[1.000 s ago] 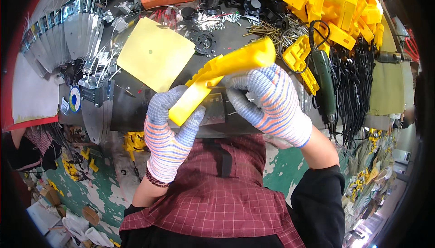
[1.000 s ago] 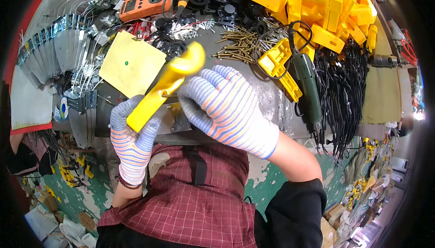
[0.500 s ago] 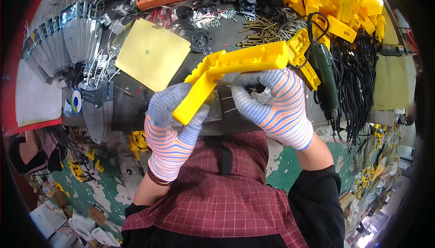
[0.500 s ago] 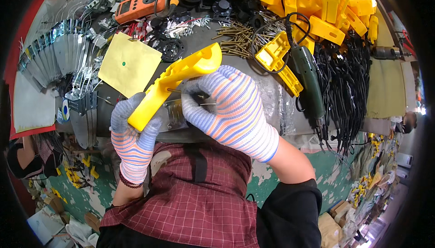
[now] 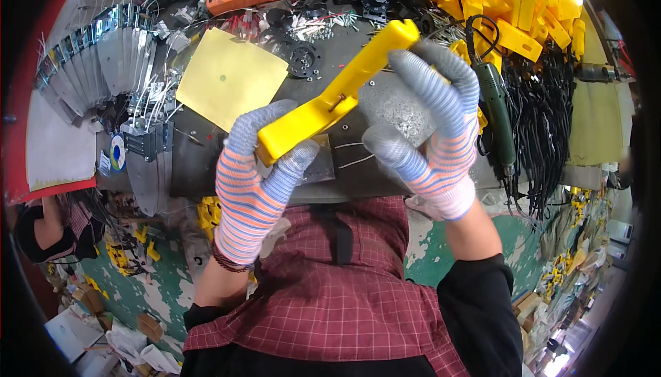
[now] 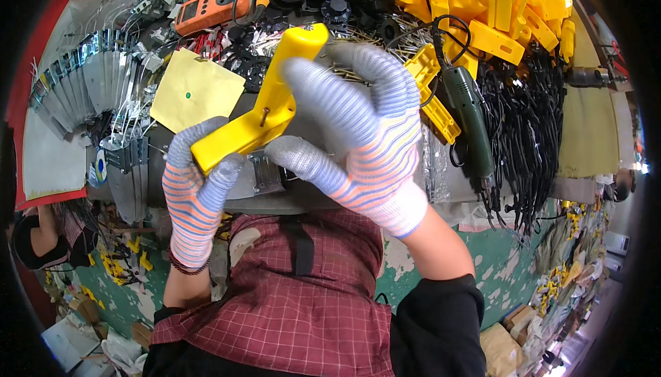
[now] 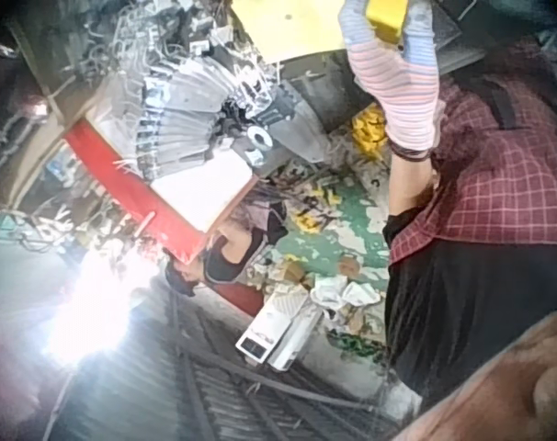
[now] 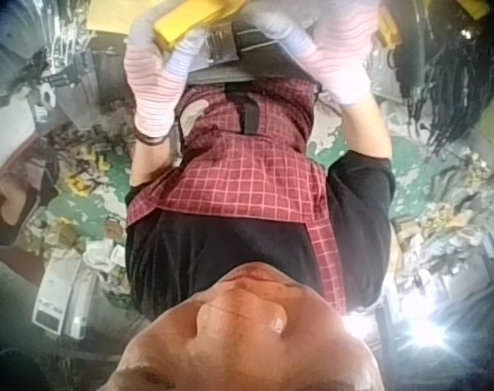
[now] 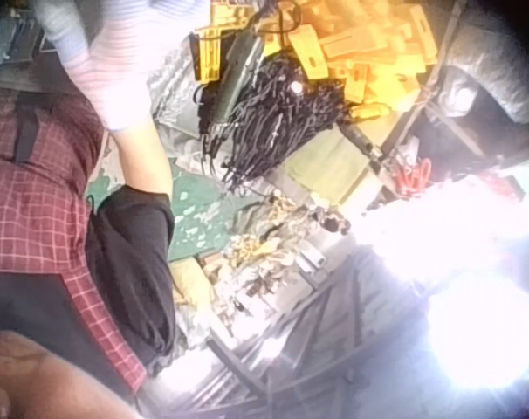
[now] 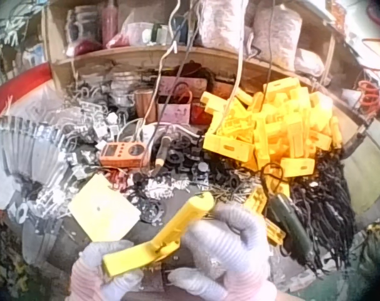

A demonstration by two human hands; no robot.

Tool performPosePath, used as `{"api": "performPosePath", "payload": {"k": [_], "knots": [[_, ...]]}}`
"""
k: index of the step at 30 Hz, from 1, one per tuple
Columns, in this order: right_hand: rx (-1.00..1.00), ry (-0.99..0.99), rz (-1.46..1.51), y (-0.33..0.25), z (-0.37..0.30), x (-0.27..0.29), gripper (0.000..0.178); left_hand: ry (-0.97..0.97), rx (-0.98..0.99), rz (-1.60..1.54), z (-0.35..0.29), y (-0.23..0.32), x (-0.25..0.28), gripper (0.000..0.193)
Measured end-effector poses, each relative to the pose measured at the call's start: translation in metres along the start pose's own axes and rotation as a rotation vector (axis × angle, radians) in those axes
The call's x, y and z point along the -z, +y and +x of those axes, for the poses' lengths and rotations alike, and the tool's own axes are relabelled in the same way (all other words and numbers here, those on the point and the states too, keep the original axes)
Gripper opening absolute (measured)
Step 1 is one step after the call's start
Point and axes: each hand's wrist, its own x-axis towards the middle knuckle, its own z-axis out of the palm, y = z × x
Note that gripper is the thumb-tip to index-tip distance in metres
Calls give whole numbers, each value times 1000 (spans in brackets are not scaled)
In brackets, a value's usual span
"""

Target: Assembling yellow plastic hardware parts using a screwdriver and soldering iron.

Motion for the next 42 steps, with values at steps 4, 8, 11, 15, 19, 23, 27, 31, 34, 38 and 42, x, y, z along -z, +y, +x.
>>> {"api": "performPosePath", "payload": {"k": [4, 8, 11, 15, 19, 23, 27, 31, 34, 38, 42], "knots": [[-120, -610, 11, -18, 0, 22, 37, -276, 26, -221, 13, 18, 9, 49], [-333, -437, 195, -11, -36, 54, 46, -201, 50, -569, 6, 16, 4, 68], [-902, -79, 701, -34, -88, 44, 45, -416, -153, 205, -1, -20, -2, 85], [-1190, 95, 797, -45, -105, 10, 44, -361, -379, 506, -5, -36, -15, 85], [-1272, 137, 795, -34, -102, -8, 46, -416, -323, 560, -4, -37, -16, 76], [-1298, 55, 756, -31, -94, -14, 46, -399, -337, 551, -4, -39, -17, 74], [-1309, 46, 728, -37, -92, -20, 48, -392, -336, 553, -6, -41, -17, 74], [-735, -177, 236, -44, -136, -36, 75, -361, -398, 589, -8, -39, -22, 72], [-811, -149, 313, -54, -130, -35, 87, -348, -455, 589, -9, -40, -26, 69], [-839, -323, 275, -53, -114, -10, 86, -373, -472, 672, -7, -40, -29, 75], [-331, -385, -542, 3, -81, 76, 27, -367, -464, 664, -10, -37, -25, 72]]}}
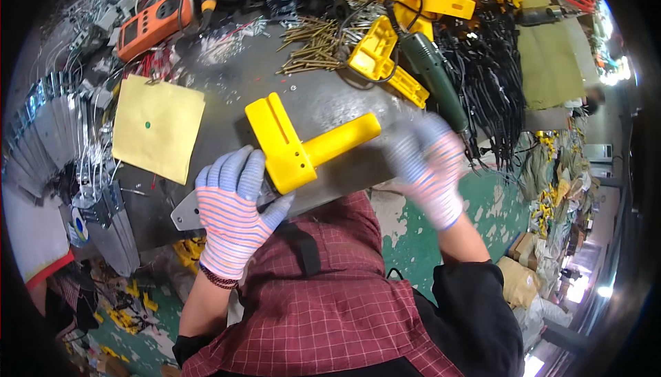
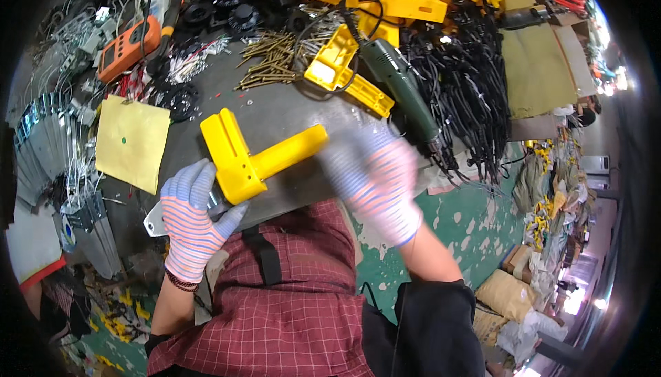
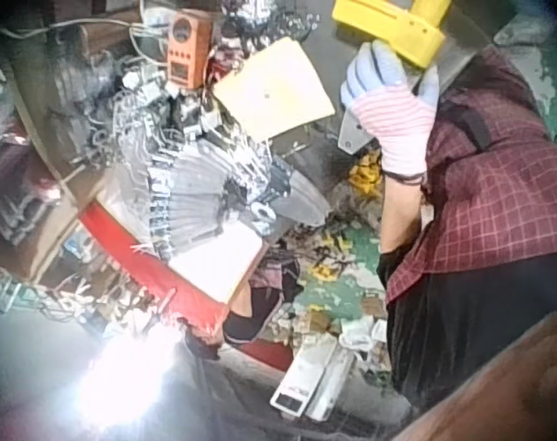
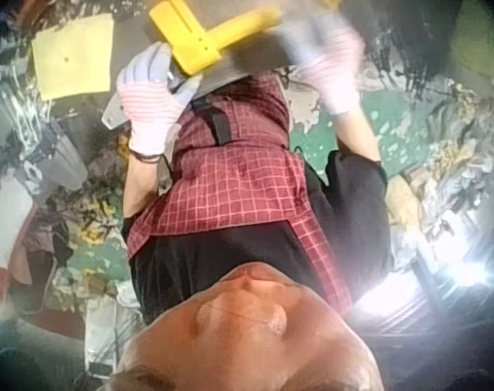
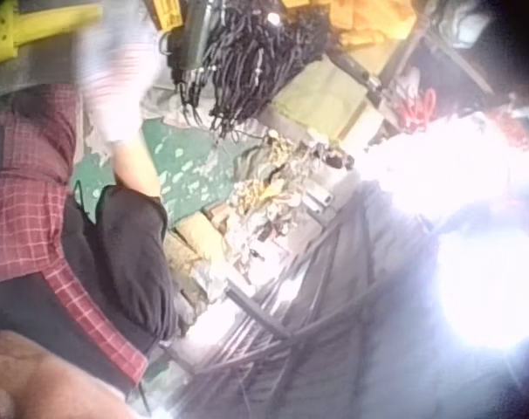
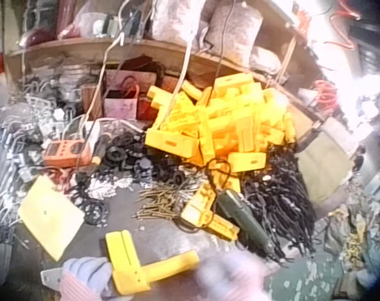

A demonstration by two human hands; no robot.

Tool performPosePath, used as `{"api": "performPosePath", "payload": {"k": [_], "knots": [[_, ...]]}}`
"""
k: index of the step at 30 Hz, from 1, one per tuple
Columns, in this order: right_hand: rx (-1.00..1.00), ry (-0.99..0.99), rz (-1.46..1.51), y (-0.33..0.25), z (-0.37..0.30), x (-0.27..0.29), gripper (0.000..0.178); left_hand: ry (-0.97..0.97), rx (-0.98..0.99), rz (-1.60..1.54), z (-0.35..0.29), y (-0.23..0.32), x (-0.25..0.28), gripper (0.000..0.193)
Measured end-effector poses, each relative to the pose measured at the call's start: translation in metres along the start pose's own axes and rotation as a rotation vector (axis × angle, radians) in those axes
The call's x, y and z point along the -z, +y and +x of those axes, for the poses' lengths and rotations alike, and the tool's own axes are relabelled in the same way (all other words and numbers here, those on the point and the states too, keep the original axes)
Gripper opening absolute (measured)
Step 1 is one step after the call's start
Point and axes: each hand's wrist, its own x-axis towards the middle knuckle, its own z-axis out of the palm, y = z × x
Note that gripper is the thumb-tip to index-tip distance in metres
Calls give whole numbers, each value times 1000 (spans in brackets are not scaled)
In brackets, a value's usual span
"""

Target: Assembling yellow plastic hardware parts using a screwdriver and soldering iron.

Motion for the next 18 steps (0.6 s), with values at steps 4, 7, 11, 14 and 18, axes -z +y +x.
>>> {"api": "performPosePath", "payload": {"k": [4, 7, 11, 14, 18], "knots": [[-177, 56, -362, 91, 21, 26, 52, -5, -23, 26, -4, -1, 1, 73], [-484, -321, -461, 92, 14, 18, 93, -15, -7, 6, -2, 1, 2, 73], [-284, -137, 115, 141, 9, 15, 89, 6, -9, -13, -2, 0, -1, 70], [-467, 172, 716, 90, 19, 51, 61, -24, 38, -21, 1, 1, -3, 68], [-503, 349, 1710, 42, 18, 70, 46, -24, -1, 7, -2, -1, -4, 69]]}}
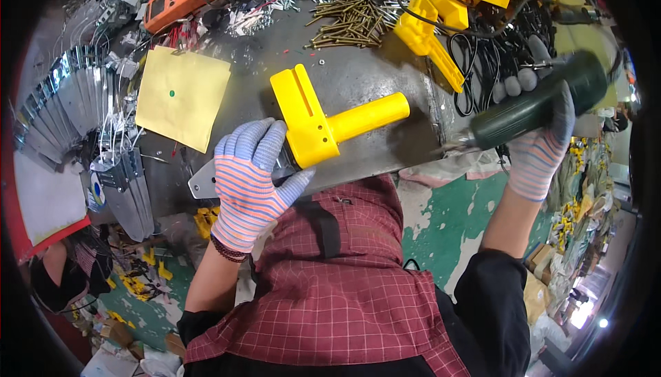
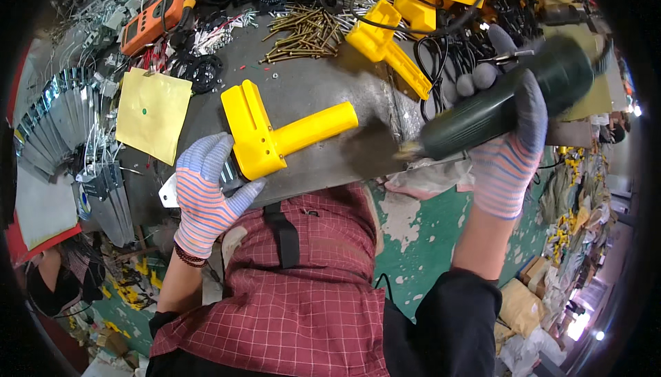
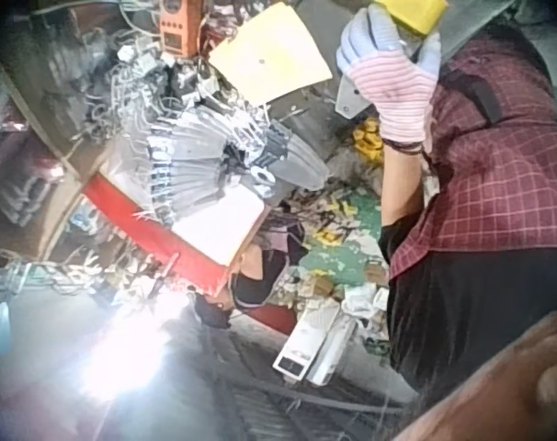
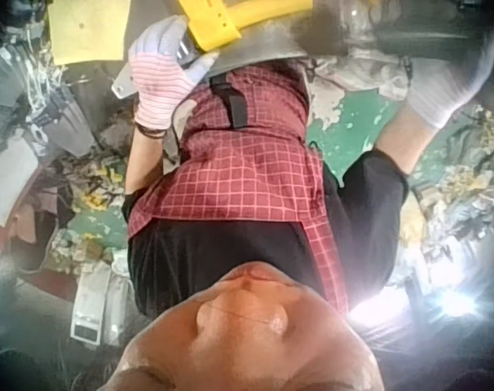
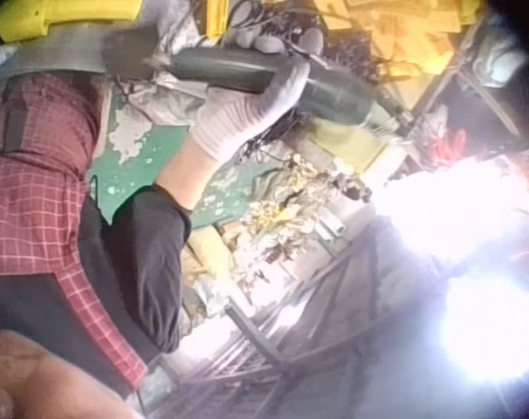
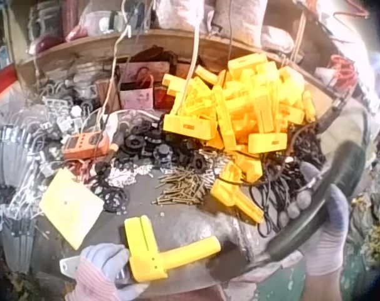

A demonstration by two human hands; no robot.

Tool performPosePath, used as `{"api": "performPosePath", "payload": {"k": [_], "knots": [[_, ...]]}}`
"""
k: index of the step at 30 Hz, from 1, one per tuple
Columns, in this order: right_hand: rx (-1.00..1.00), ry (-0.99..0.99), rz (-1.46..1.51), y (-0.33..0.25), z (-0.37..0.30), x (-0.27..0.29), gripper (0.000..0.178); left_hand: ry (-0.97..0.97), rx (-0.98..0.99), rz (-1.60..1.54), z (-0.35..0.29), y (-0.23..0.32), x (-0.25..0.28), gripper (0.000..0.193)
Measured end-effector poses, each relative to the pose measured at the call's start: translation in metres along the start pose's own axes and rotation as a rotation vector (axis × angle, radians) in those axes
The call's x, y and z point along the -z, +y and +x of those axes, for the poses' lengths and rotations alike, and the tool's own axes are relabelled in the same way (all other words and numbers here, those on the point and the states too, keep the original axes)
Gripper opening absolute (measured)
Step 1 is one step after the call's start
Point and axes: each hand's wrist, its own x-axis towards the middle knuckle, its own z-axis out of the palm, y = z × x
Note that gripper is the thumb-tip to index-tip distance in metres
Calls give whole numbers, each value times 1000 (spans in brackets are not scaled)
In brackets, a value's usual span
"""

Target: Assembling yellow plastic hardware parts using a screwdriver and soldering iron.

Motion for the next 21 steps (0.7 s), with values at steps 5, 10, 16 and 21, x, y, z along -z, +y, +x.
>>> {"api": "performPosePath", "payload": {"k": [5, 10, 16, 21], "knots": [[14, 318, 419, 56, -4, 12, 50, 34, -24, 15, 2, 2, 0, 70], [55, 418, 501, 83, -1, 8, 53, 22, -25, 12, 0, 0, -1, 71], [1, 380, 530, 93, 3, 12, 37, 38, -31, -10, 0, -1, -2, 72], [-5, 373, 532, 96, 5, 10, 38, 40, -21, -2, -1, -1, -2, 73]]}}
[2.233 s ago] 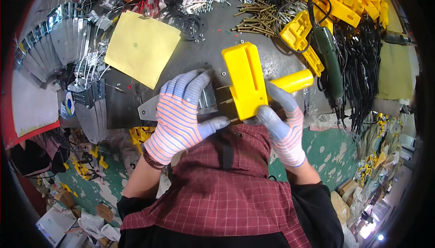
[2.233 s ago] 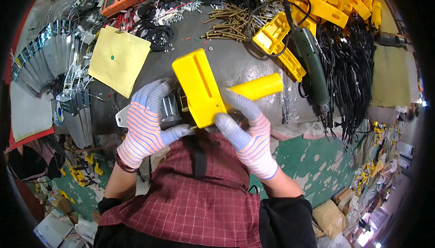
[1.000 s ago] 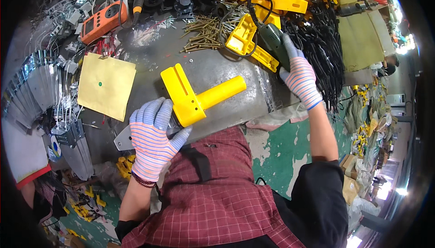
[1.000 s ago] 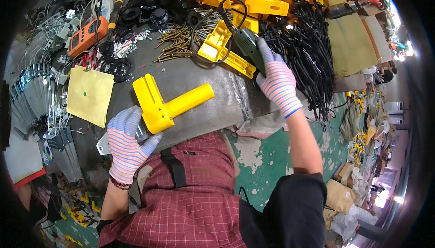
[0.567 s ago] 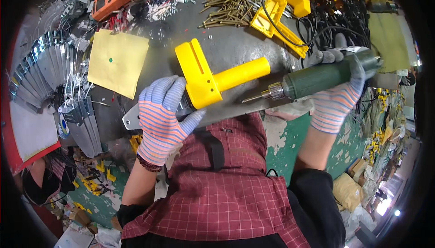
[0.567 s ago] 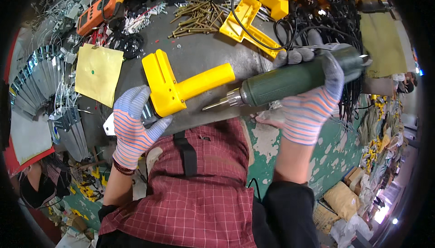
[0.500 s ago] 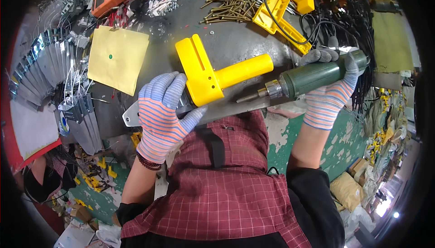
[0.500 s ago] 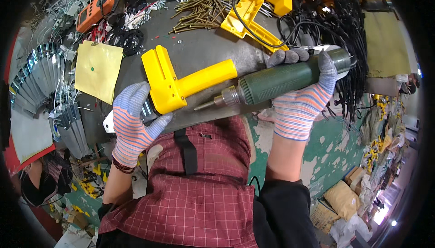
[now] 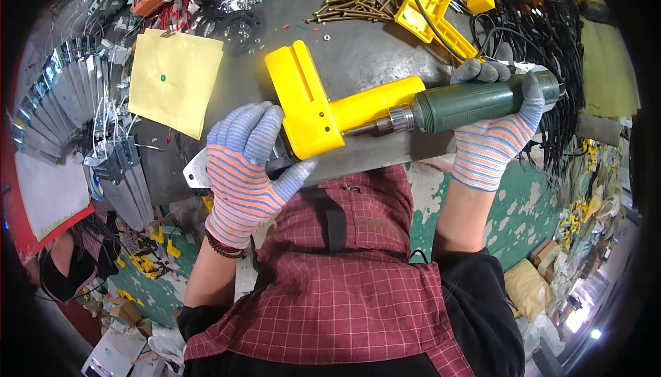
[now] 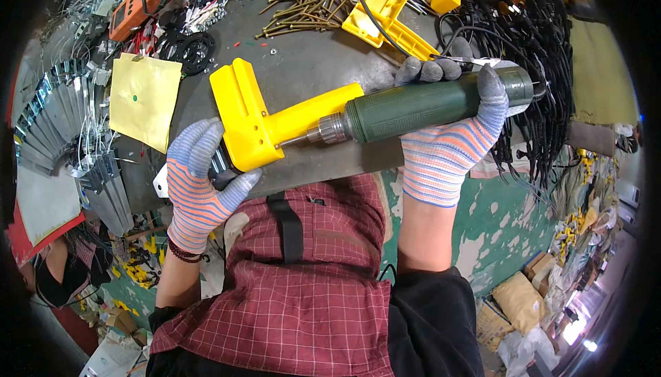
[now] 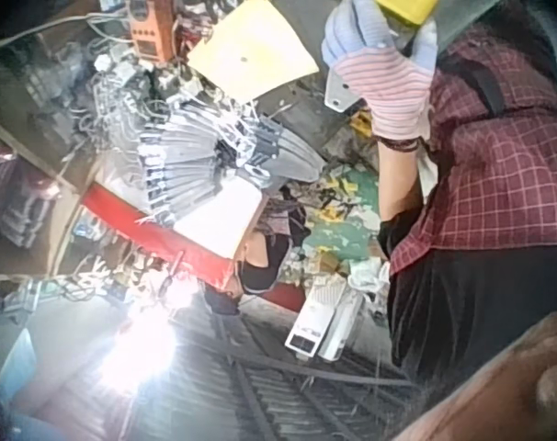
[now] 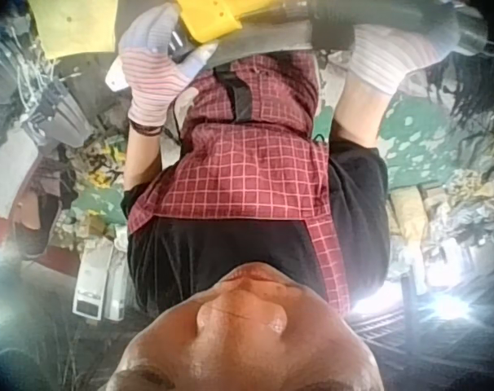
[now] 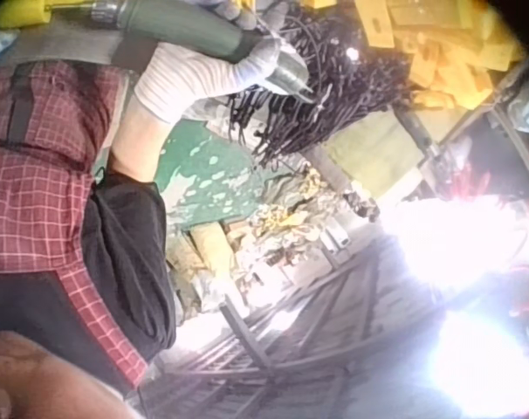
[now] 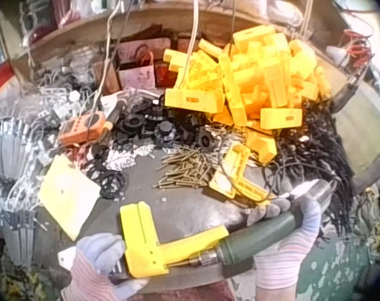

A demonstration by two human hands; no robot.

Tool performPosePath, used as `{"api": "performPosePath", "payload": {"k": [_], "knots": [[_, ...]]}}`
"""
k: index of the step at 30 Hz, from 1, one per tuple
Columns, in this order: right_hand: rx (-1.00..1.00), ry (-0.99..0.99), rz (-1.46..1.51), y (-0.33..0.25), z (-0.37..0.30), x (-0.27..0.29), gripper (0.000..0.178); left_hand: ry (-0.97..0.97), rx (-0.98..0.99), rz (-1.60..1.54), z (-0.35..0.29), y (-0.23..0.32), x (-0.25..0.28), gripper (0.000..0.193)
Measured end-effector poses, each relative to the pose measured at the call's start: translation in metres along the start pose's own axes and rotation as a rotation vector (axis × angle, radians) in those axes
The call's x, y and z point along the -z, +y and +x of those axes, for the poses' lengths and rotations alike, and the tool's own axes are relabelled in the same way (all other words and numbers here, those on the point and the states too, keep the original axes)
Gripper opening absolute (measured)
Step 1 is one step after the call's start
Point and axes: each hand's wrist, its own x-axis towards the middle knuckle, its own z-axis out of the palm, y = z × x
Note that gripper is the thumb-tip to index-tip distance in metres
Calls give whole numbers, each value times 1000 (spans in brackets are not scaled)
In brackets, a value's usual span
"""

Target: Assembling yellow plastic hardware parts using a screwdriver and soldering iron.

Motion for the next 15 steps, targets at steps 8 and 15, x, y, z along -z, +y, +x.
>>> {"api": "performPosePath", "payload": {"k": [8, 15], "knots": [[-48, -9, 67, 6, 3, -5, 52, -30, 21, -42, 0, 0, 3, 78], [-132, -154, 153, 6, 4, -7, 40, -6, 50, -62, 0, -3, 1, 74]]}}
